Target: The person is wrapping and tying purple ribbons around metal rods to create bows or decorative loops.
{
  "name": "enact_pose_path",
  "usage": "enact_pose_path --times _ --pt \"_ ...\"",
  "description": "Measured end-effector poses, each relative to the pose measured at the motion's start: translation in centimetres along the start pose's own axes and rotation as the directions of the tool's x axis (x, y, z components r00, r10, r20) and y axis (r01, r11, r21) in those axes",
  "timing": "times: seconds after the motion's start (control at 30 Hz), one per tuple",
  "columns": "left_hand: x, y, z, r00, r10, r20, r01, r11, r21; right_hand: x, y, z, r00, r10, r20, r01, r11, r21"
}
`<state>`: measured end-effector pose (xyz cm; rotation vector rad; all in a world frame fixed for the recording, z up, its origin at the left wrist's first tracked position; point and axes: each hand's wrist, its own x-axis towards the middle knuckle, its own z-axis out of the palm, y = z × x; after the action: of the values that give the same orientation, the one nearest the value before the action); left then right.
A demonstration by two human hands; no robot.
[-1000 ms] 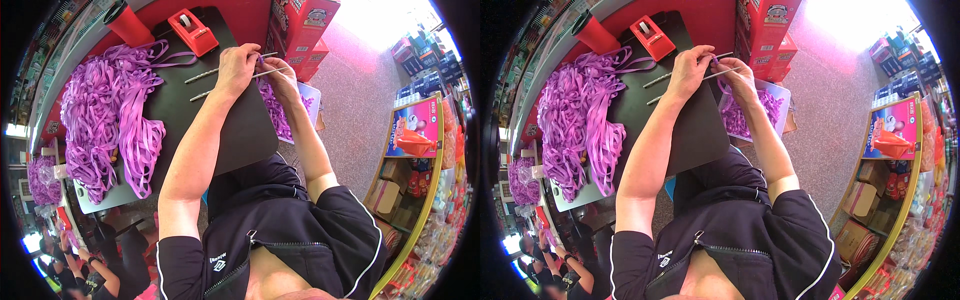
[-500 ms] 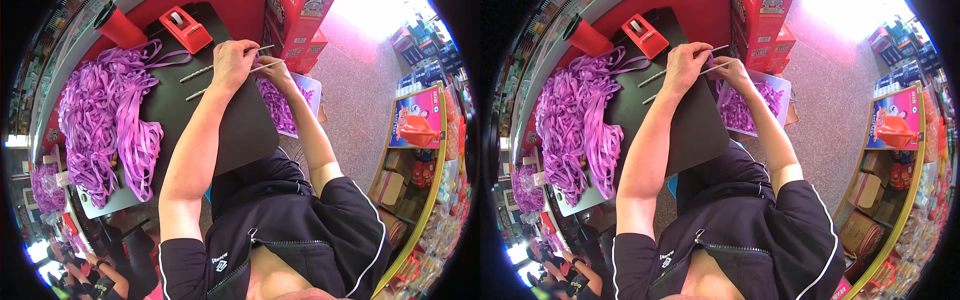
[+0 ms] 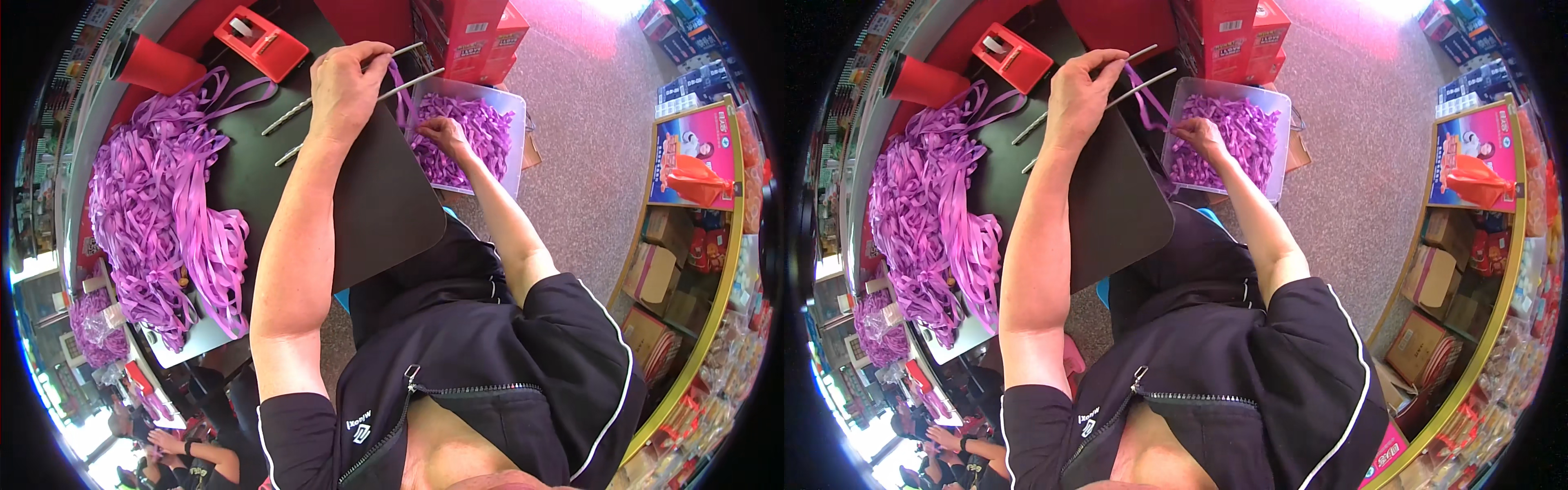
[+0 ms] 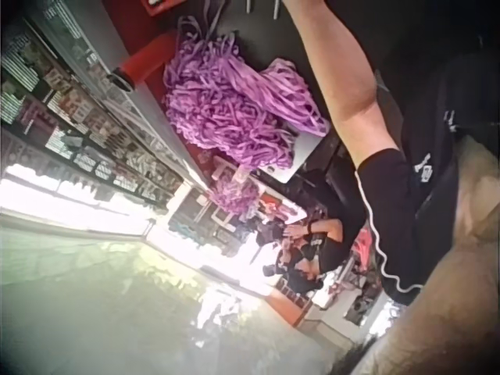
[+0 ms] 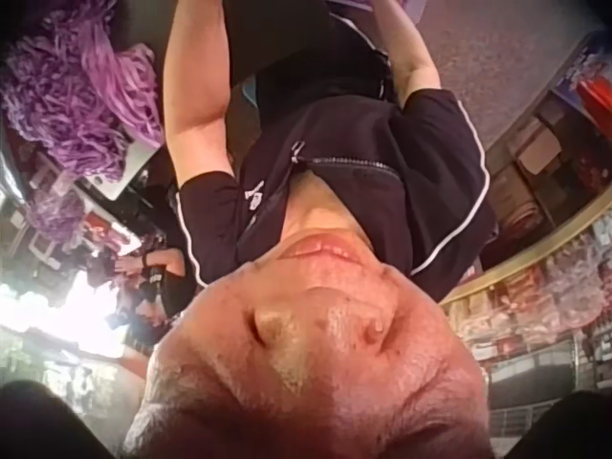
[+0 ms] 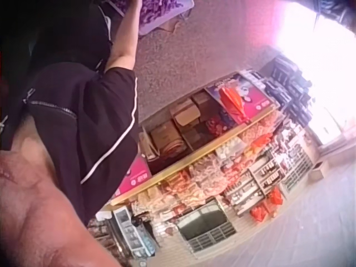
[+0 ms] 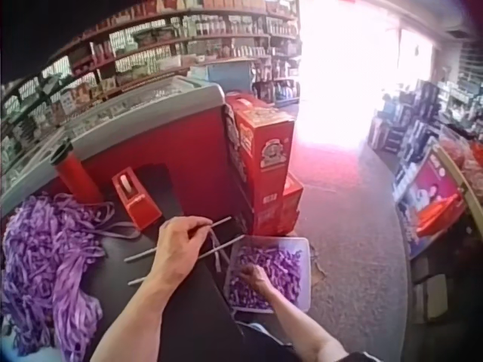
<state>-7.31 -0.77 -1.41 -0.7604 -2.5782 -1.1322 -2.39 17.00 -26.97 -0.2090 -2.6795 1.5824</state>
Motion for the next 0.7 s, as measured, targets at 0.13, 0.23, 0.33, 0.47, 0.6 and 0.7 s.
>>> enact_pose_path --times 0.13,0.23,0.33,0.47,0.6,0.7 --pt "0.0 0.2 0.0 0.999 -0.041 0.031 0.042 0.999 -0.034 -1.0 2.1 1.3 0.994 0.107 0.027 -0.109 0.989 0.103" --pt "0.0 0.0 0.0 0.996 -0.076 0.046 0.079 0.995 -0.054 -1.5 2.2 2.0 0.986 0.157 0.049 -0.165 0.941 0.296" --pt "-0.1 -0.1 0.3 0.996 -0.087 -0.003 0.087 0.991 -0.098 -1.8 1.7 2.4 0.971 0.202 0.126 -0.238 0.819 0.522" --pt "0.0 0.5 0.0 0.996 -0.072 0.056 0.074 0.997 -0.038 -1.4 -0.6 0.7 0.985 0.172 0.009 -0.100 0.524 0.846" --pt "-0.1 0.8 -0.2 0.995 -0.086 0.053 0.088 0.995 -0.045 -0.2 -2.2 -1.2 0.994 0.054 0.090 -0.087 -0.059 0.994" --pt "-0.1 0.6 -0.1 0.997 -0.072 0.040 0.074 0.996 -0.048 0.1 -2.5 -2.1 0.993 0.086 0.078 -0.067 -0.130 0.989"
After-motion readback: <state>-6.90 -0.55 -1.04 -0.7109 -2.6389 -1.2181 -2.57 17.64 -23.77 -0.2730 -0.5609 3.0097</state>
